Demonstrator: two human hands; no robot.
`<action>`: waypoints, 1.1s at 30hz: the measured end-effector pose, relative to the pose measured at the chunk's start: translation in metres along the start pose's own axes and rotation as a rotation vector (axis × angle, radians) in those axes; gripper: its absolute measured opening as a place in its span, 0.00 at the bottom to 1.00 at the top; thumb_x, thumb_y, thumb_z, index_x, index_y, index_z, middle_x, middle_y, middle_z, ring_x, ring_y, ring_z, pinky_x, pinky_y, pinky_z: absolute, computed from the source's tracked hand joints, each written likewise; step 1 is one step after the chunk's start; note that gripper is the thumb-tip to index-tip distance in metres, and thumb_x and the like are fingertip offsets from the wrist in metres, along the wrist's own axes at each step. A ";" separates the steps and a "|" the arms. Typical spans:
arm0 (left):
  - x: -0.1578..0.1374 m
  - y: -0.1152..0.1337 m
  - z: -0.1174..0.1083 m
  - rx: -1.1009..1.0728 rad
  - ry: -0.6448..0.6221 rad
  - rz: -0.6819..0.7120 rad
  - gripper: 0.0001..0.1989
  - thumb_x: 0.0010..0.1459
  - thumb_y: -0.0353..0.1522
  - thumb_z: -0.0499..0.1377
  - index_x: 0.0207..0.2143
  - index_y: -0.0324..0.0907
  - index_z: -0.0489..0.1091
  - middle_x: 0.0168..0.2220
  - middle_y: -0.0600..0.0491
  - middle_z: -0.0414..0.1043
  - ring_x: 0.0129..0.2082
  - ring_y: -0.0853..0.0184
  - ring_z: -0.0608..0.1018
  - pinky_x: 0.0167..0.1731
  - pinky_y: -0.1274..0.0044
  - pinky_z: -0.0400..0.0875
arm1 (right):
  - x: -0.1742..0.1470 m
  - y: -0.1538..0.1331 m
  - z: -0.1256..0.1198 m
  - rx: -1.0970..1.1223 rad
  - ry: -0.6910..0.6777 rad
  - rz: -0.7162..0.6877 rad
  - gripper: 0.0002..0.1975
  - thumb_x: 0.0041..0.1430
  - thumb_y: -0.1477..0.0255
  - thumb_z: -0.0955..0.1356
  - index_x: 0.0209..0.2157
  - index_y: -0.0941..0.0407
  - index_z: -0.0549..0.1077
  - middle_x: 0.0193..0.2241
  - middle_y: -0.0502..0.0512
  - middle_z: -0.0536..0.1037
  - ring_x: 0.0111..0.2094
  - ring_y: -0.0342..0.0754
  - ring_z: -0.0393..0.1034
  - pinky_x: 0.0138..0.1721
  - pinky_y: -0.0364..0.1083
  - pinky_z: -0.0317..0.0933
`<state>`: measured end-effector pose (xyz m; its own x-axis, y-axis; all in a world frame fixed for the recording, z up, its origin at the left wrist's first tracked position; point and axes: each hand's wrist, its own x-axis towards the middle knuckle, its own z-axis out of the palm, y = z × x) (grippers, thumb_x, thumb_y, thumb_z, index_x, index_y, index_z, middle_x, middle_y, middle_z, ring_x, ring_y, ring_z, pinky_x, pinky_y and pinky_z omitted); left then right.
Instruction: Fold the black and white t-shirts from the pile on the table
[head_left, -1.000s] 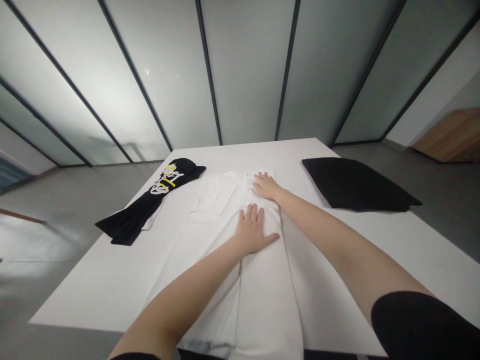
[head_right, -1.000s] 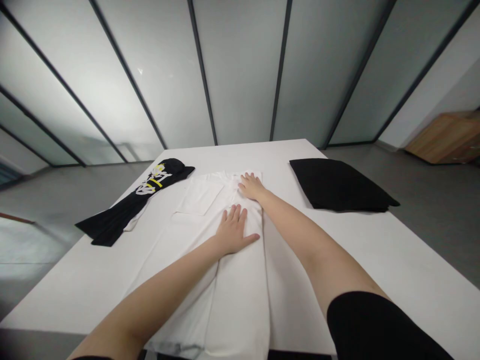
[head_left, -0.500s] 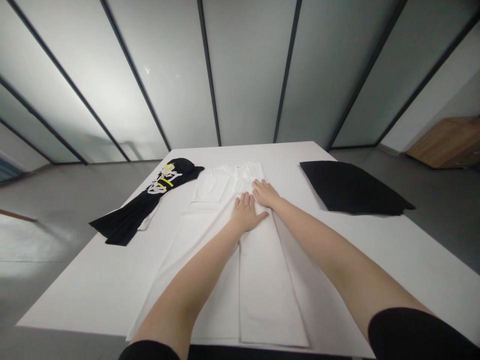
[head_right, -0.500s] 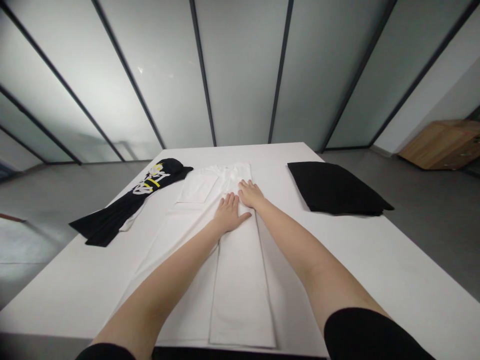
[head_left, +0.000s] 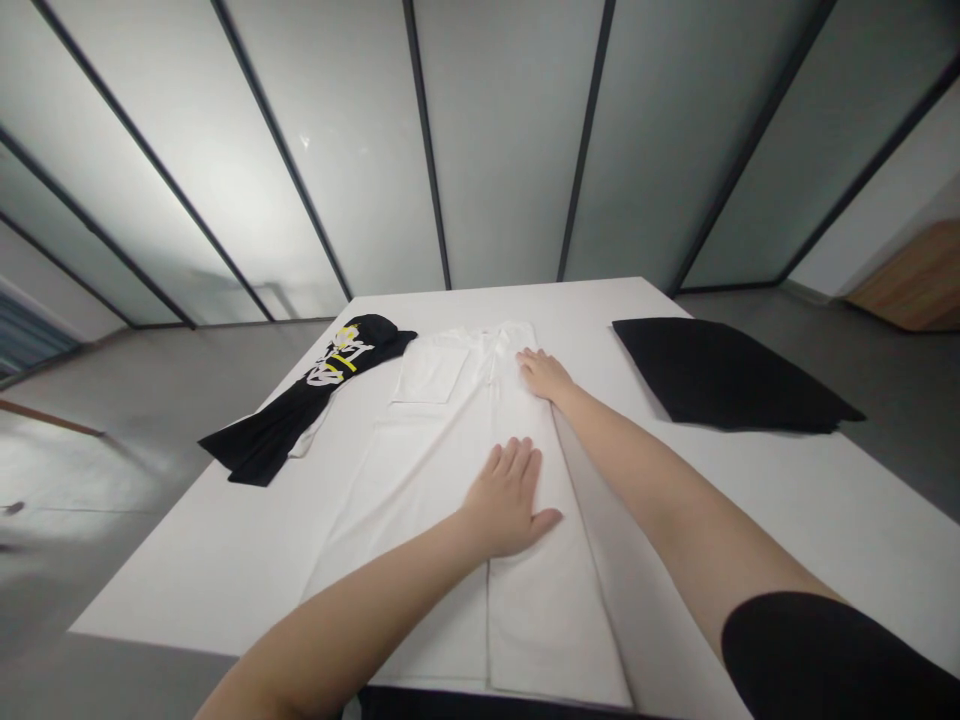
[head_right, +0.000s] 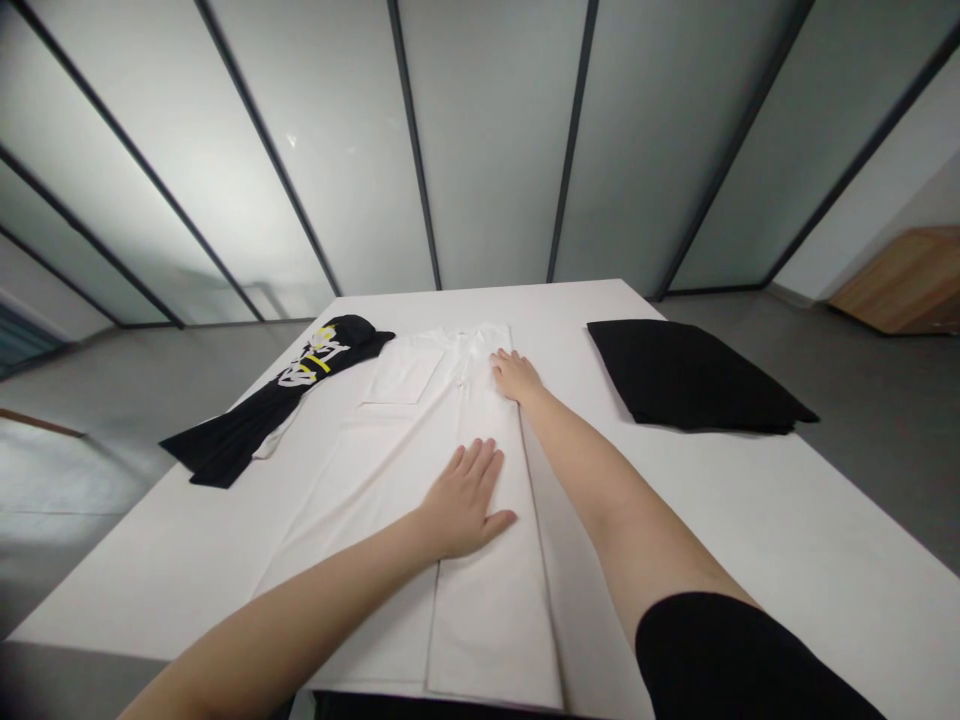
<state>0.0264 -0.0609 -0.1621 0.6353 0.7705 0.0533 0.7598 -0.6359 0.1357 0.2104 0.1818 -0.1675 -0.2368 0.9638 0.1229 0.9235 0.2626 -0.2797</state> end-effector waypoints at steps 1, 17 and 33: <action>-0.009 0.005 -0.004 -0.012 -0.019 0.055 0.46 0.73 0.58 0.41 0.77 0.31 0.49 0.79 0.33 0.45 0.79 0.45 0.48 0.76 0.54 0.45 | -0.001 0.002 -0.002 0.017 0.016 0.006 0.26 0.76 0.71 0.56 0.67 0.54 0.72 0.70 0.59 0.71 0.70 0.58 0.64 0.70 0.57 0.56; -0.054 0.039 -0.022 -0.113 -0.094 0.290 0.48 0.73 0.59 0.42 0.78 0.32 0.48 0.79 0.34 0.45 0.79 0.43 0.49 0.76 0.54 0.45 | -0.033 -0.008 0.004 -0.114 -0.142 -0.157 0.33 0.75 0.59 0.57 0.75 0.58 0.59 0.78 0.61 0.54 0.77 0.65 0.48 0.74 0.62 0.47; -0.036 0.030 -0.023 -0.219 0.017 0.219 0.35 0.73 0.56 0.49 0.69 0.44 0.66 0.71 0.41 0.65 0.69 0.49 0.69 0.68 0.58 0.62 | 0.054 0.005 0.005 -0.063 0.006 0.123 0.33 0.74 0.55 0.61 0.73 0.55 0.65 0.76 0.66 0.59 0.74 0.73 0.52 0.70 0.69 0.49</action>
<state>0.0226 -0.1067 -0.1370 0.7770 0.6177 0.1212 0.5557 -0.7636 0.3289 0.2004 0.2355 -0.1672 -0.1189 0.9882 0.0965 0.9626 0.1385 -0.2327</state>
